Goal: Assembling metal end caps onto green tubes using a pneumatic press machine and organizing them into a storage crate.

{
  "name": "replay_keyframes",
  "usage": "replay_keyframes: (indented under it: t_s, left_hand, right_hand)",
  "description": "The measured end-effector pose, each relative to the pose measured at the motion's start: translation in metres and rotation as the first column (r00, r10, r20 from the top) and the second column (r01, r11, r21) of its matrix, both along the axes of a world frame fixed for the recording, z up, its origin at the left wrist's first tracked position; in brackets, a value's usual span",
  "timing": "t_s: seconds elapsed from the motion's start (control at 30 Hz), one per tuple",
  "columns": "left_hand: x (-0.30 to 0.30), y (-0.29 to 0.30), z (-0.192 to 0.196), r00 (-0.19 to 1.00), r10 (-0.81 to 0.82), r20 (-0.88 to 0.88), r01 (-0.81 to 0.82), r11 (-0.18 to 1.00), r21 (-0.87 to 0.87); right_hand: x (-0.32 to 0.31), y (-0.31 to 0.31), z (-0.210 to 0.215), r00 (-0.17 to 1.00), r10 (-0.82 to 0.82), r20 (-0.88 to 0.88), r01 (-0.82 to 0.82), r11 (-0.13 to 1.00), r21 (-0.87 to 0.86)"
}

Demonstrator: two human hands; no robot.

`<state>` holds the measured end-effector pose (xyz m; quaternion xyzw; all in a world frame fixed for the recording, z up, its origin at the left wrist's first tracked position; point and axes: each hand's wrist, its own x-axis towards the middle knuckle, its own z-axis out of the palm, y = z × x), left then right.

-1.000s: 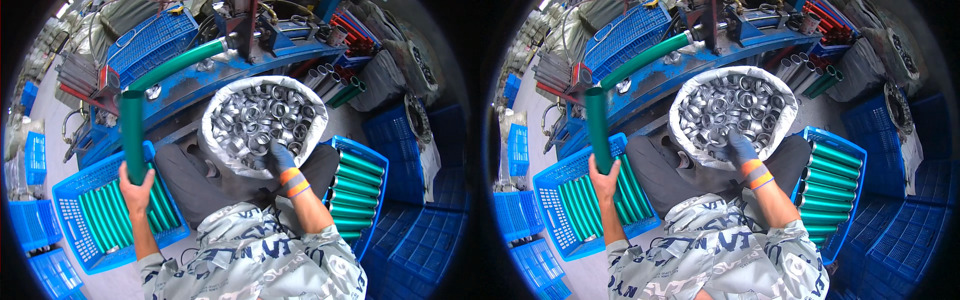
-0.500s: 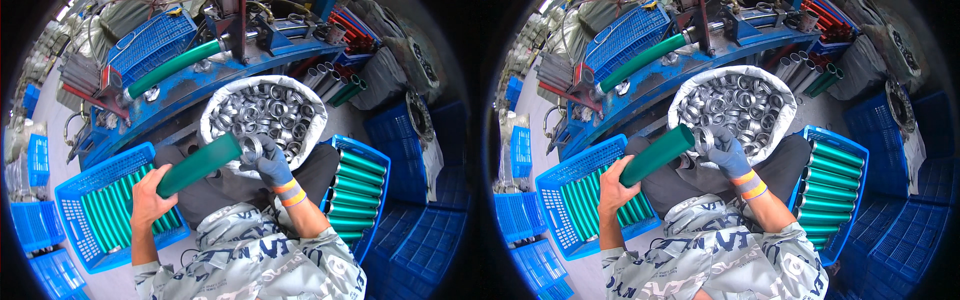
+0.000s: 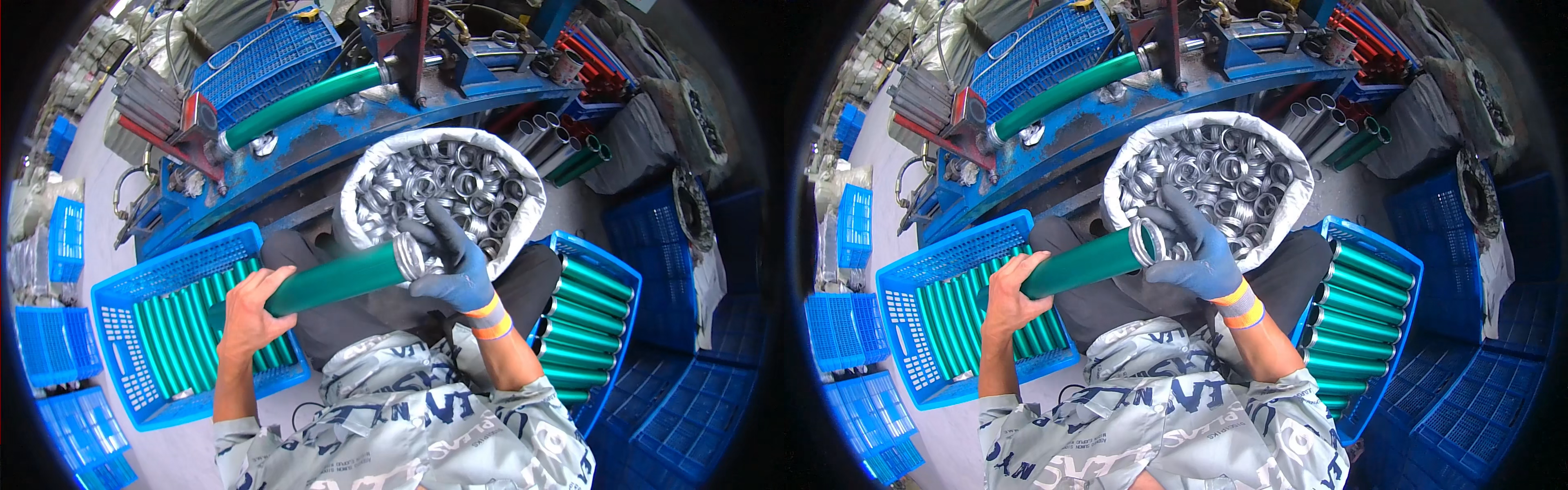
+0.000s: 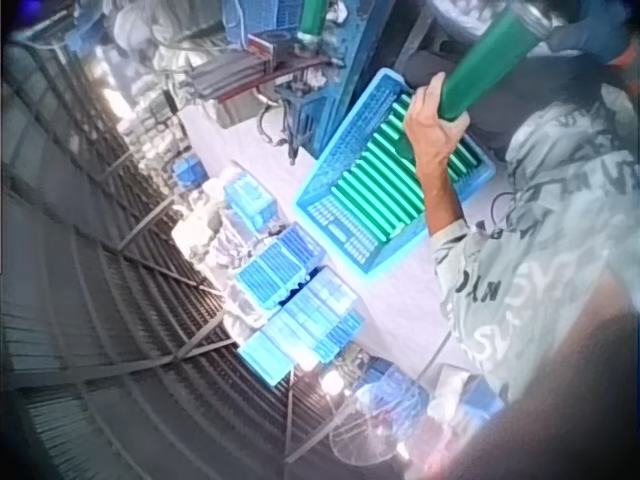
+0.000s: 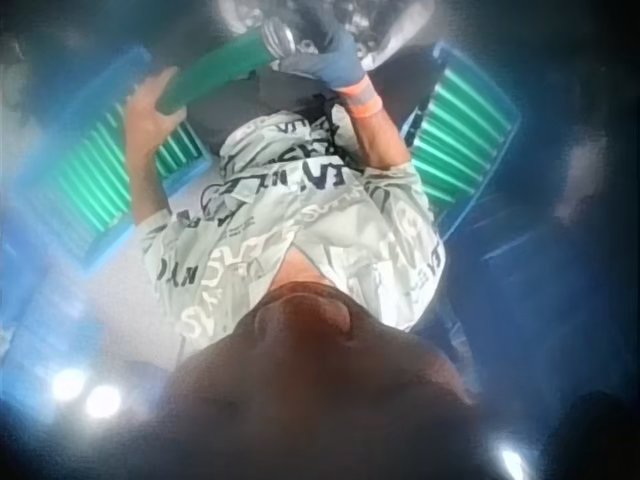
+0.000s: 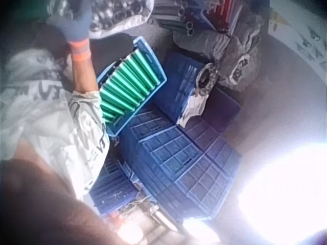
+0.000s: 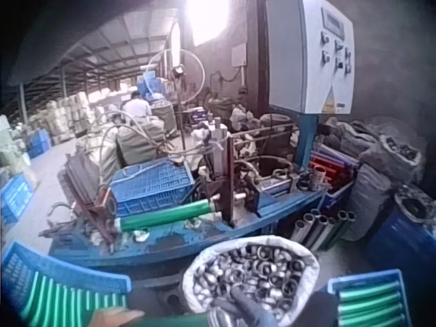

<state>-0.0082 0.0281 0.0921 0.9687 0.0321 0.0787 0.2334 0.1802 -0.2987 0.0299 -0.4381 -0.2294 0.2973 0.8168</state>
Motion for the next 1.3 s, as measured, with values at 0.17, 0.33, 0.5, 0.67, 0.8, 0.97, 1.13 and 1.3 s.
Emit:
replay_keyframes:
  t_s: [0.17,0.33,0.5,0.67,0.8,0.97,1.13,1.3]
  left_hand:
    - [0.002,-0.005,-0.012,0.999,-0.021,0.026,0.023,0.996,-0.081]
    - [0.0,-0.019,-0.019,0.999,0.051,-0.011,-0.052,0.993,-0.106]
    - [-0.01,-0.02,-0.026,0.99,0.118,-0.072,-0.123,0.99,-0.068]
    - [-0.014,-0.027,-0.015,0.994,0.106,0.006,-0.106,0.993,0.055]
    - [-0.014,-0.025,-0.016,0.992,0.119,-0.03,-0.118,0.993,0.024]
    - [-0.012,-0.023,-0.029,0.994,0.106,-0.008,-0.106,0.994,0.002]
    - [-0.015,-0.016,-0.042,0.985,0.162,-0.057,-0.162,0.987,0.006]
    - [-0.033,-0.007,-0.05,0.973,0.18,-0.147,-0.232,0.748,-0.622]
  right_hand:
    - [0.001,-0.001,0.002,0.997,-0.033,0.073,0.031,0.999,0.018]
    - [0.012,-0.003,0.009,0.997,-0.019,-0.071,0.011,0.993,-0.115]
    - [0.031,0.003,0.01,0.918,0.151,0.367,0.02,0.907,-0.421]
    - [0.009,0.019,0.012,0.941,0.056,0.334,0.044,0.958,-0.284]
    - [-0.006,0.033,-0.008,0.869,-0.028,0.494,0.217,0.919,-0.33]
    - [-0.005,0.04,-0.026,0.916,-0.041,0.399,0.177,0.935,-0.308]
    - [0.018,0.046,-0.042,0.898,-0.031,0.438,0.143,0.964,-0.225]
    - [0.14,-0.013,-0.116,0.551,0.14,0.823,0.755,0.338,-0.563]
